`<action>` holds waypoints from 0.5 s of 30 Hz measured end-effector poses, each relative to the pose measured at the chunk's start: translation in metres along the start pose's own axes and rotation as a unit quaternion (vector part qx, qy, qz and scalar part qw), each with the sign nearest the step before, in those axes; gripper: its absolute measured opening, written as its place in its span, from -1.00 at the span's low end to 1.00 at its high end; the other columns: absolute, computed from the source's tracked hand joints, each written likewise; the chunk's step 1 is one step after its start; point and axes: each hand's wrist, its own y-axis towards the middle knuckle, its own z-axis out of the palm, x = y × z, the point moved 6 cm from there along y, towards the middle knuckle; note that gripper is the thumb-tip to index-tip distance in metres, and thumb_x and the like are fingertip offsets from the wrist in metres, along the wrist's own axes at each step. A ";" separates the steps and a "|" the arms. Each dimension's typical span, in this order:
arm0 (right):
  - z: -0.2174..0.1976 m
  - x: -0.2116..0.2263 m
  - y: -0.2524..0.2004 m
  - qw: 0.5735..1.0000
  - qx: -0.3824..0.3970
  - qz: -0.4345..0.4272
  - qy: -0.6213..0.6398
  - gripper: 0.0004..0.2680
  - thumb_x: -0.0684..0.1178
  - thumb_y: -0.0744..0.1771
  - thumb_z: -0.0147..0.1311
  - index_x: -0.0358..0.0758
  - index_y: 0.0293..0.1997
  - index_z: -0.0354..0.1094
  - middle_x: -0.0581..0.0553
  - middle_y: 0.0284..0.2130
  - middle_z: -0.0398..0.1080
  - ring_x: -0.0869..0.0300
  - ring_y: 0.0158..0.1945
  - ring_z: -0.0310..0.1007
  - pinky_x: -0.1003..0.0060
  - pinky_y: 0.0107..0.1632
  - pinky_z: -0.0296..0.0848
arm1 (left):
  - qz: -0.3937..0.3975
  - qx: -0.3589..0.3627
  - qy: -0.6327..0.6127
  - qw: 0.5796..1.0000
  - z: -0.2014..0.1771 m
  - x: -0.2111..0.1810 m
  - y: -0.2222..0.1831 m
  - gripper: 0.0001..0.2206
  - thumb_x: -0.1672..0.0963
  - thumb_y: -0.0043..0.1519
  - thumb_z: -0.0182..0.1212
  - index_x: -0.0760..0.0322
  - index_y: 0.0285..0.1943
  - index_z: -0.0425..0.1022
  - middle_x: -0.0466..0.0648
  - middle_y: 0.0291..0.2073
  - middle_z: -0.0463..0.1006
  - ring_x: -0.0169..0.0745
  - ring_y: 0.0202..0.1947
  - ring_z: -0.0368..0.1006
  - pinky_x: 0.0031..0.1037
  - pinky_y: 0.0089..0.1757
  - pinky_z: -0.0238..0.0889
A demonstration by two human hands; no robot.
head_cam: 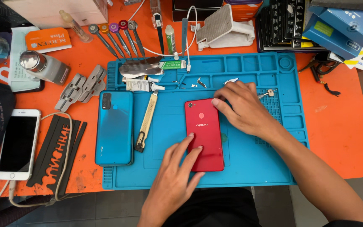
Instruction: The person disassembles a red smartphone by removing screws from the internal frame using a screwdriver. They then reassemble the device by placing the back cover onto the chassis and pressing it into place.
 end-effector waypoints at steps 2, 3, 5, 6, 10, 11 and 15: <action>0.000 0.003 0.002 1.000 0.012 0.025 0.000 -0.74 0.18 0.41 -0.22 -0.12 -0.14 0.36 -0.02 -0.22 0.38 0.10 -0.07 0.28 0.13 0.01 0.04 | -0.003 0.013 -0.017 1.000 -0.005 0.002 -0.001 -0.51 0.10 0.25 0.20 0.24 0.36 0.20 0.17 0.39 0.05 0.14 0.34 0.04 -0.12 0.00 0.41; 0.001 0.003 0.004 0.999 0.026 0.048 0.003 -0.74 0.19 0.40 -0.22 -0.11 -0.17 0.36 0.01 -0.22 0.40 0.11 -0.05 0.28 0.12 0.04 0.02 | -0.010 0.025 -0.034 0.999 -0.006 0.004 -0.001 -0.51 0.11 0.26 0.19 0.24 0.37 0.19 0.17 0.40 0.03 0.14 0.36 0.03 -0.08 0.02 0.40; 0.004 0.003 0.006 0.998 0.027 0.059 0.000 -0.72 0.23 0.39 -0.21 -0.10 -0.17 0.36 0.00 -0.22 0.40 0.12 -0.03 0.28 0.12 0.04 0.02 | -0.010 0.024 -0.041 0.999 -0.005 0.006 -0.002 -0.52 0.11 0.25 0.19 0.23 0.36 0.20 0.16 0.39 0.05 0.12 0.36 0.03 -0.11 0.00 0.42; 0.006 0.002 0.006 0.997 0.028 0.070 -0.002 -0.71 0.26 0.39 -0.21 -0.09 -0.17 0.36 -0.01 -0.21 0.41 0.12 -0.02 0.28 0.12 0.04 0.02 | -0.010 0.022 -0.046 0.999 -0.004 0.007 -0.003 -0.52 0.11 0.25 0.19 0.22 0.35 0.21 0.15 0.38 0.07 0.10 0.36 0.02 -0.13 -0.02 0.44; 0.005 0.009 0.007 0.996 0.025 0.086 0.015 -0.72 0.25 0.39 -0.21 -0.11 -0.25 0.31 -0.01 -0.30 0.37 0.17 -0.05 0.27 0.18 0.05 0.00 | -0.016 0.004 -0.063 0.998 0.001 0.011 -0.006 -0.54 0.09 0.25 0.18 0.22 0.33 0.23 0.14 0.36 0.09 0.07 0.36 0.03 -0.15 -0.03 0.46; 0.004 0.010 0.006 0.995 0.021 0.092 0.014 -0.72 0.25 0.39 -0.21 -0.12 -0.29 0.26 -0.01 -0.34 0.34 0.16 -0.09 0.27 0.18 0.04 0.01 | -0.018 -0.002 -0.072 0.997 0.001 0.011 -0.006 -0.55 0.09 0.25 0.18 0.23 0.32 0.24 0.14 0.35 0.10 0.06 0.36 0.03 -0.17 -0.02 0.45; -0.003 0.012 0.001 0.997 -0.025 0.060 0.047 -0.76 0.20 0.38 -0.14 -0.14 -0.29 0.20 -0.06 -0.37 0.36 0.12 -0.16 0.28 0.16 -0.01 0.11 | -0.030 -0.003 -0.095 0.995 0.003 0.013 -0.007 -0.53 0.09 0.25 0.16 0.22 0.34 0.20 0.15 0.36 0.07 0.07 0.38 0.00 -0.19 -0.02 0.45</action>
